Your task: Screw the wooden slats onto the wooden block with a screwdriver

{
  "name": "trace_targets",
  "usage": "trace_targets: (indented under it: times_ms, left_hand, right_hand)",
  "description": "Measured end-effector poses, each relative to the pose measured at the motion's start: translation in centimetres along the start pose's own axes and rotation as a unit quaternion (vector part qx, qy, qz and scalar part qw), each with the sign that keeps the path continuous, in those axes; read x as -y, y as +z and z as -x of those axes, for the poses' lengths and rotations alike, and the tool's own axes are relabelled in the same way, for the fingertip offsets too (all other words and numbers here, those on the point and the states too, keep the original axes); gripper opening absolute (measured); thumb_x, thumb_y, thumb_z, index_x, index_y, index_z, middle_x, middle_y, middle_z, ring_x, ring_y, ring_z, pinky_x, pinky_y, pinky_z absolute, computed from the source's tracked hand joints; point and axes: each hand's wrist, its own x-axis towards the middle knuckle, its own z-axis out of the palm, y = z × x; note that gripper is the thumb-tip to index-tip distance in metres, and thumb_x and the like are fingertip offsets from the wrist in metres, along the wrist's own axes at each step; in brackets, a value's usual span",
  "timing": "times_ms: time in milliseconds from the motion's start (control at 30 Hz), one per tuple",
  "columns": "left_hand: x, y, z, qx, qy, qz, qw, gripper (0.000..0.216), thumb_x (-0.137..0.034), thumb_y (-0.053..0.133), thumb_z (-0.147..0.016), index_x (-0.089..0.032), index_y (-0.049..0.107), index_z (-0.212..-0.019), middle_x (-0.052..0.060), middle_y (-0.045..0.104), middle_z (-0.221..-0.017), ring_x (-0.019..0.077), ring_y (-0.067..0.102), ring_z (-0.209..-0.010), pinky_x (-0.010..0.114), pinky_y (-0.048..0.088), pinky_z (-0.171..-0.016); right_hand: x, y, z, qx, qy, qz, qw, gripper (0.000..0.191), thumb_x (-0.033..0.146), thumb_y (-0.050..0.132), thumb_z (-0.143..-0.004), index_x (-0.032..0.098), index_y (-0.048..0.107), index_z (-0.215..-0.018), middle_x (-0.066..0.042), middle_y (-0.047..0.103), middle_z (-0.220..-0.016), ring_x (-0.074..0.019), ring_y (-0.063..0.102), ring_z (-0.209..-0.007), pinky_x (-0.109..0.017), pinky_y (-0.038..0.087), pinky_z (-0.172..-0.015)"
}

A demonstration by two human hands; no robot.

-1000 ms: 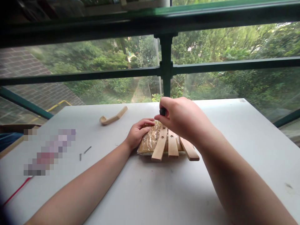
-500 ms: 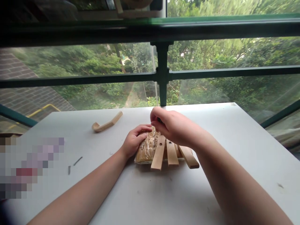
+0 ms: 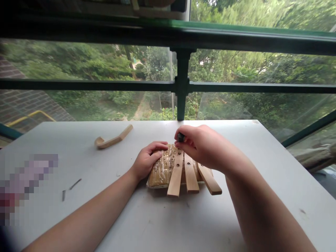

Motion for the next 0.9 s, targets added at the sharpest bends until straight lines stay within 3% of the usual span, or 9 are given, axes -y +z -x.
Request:
trace_targets:
  times_ms: [133,233,367,467,567,733,900]
  left_hand:
    - [-0.1,0.0,0.0,-0.004,0.001,0.004,1.000,0.022,-0.018,0.053,-0.082,-0.019,0.069,-0.097,0.007,0.061,-0.118,0.0217,0.056,-0.115,0.036,0.039,-0.106]
    - [-0.2,0.0,0.0,-0.003,0.001,0.007,1.000,0.022,-0.018,0.053,-0.081,-0.019,0.069,-0.097,0.007,0.061,-0.118,0.0217,0.055,-0.115,0.036,0.039,-0.106]
    - [-0.3,-0.1,0.0,-0.007,-0.001,0.006,1.000,0.023,-0.018,0.052,-0.081,-0.019,0.069,-0.097,0.007,0.061,-0.118,0.0217,0.056,-0.114,0.037,0.040,-0.105]
    - [-0.3,-0.1,0.0,-0.007,-0.001,0.004,1.000,0.023,-0.017,0.052,-0.081,-0.019,0.069,-0.097,0.007,0.061,-0.118,0.0215,0.056,-0.114,0.037,0.039,-0.105]
    - [-0.4,-0.2,-0.1,-0.005,-0.002,0.002,1.000,0.023,-0.018,0.053,-0.081,-0.019,0.069,-0.097,0.007,0.061,-0.118,0.0220,0.055,-0.114,0.038,0.039,-0.106]
    - [-0.3,-0.2,-0.1,-0.002,-0.004,0.005,1.000,0.023,-0.016,0.052,-0.081,-0.019,0.068,-0.097,0.007,0.061,-0.118,0.0221,0.055,-0.115,0.039,0.038,-0.106]
    - [-0.4,-0.2,0.1,-0.003,-0.011,0.007,1.000,0.024,-0.015,0.051,-0.081,-0.019,0.068,-0.097,0.007,0.061,-0.118,0.0216,0.055,-0.114,0.038,0.038,-0.106]
  right_hand:
    - [0.0,0.6,-0.4,-0.050,0.010,0.028,0.998,0.023,0.038,0.064,-0.079,0.021,0.049,-0.072,0.004,0.057,-0.060,-0.0088,0.047,-0.053,-0.021,0.034,-0.051]
    - [0.1,1.2,-0.6,-0.063,0.005,0.037,0.997,0.028,0.037,0.063,-0.080,0.021,0.042,-0.067,0.005,0.049,-0.056,-0.0085,0.040,-0.051,-0.022,0.030,-0.048]
    - [0.2,1.7,-0.9,-0.043,-0.026,-0.022,0.998,0.005,0.025,0.052,-0.086,0.021,0.052,-0.090,0.001,0.059,-0.076,-0.0109,0.051,-0.066,-0.022,0.038,-0.060]
    - [0.2,1.8,-1.1,-0.022,-0.052,-0.080,0.995,0.016,0.019,0.047,-0.088,0.022,0.051,-0.104,-0.001,0.062,-0.085,-0.0113,0.054,-0.072,-0.023,0.040,-0.066]
    - [0.2,1.5,-0.9,-0.005,-0.055,-0.095,0.994,0.017,0.016,0.047,-0.087,0.022,0.050,-0.103,0.000,0.060,-0.082,-0.0122,0.053,-0.071,-0.024,0.040,-0.065]
    - [0.3,0.7,-0.1,0.042,-0.036,-0.110,0.992,0.030,0.009,0.042,-0.086,0.024,0.045,-0.112,-0.002,0.061,-0.097,-0.0129,0.054,-0.081,-0.026,0.042,-0.072]
    - [0.2,0.3,0.1,0.051,-0.021,-0.092,0.994,0.027,0.011,0.039,-0.089,0.026,0.048,-0.110,0.000,0.062,-0.095,-0.0132,0.055,-0.081,-0.027,0.042,-0.072]
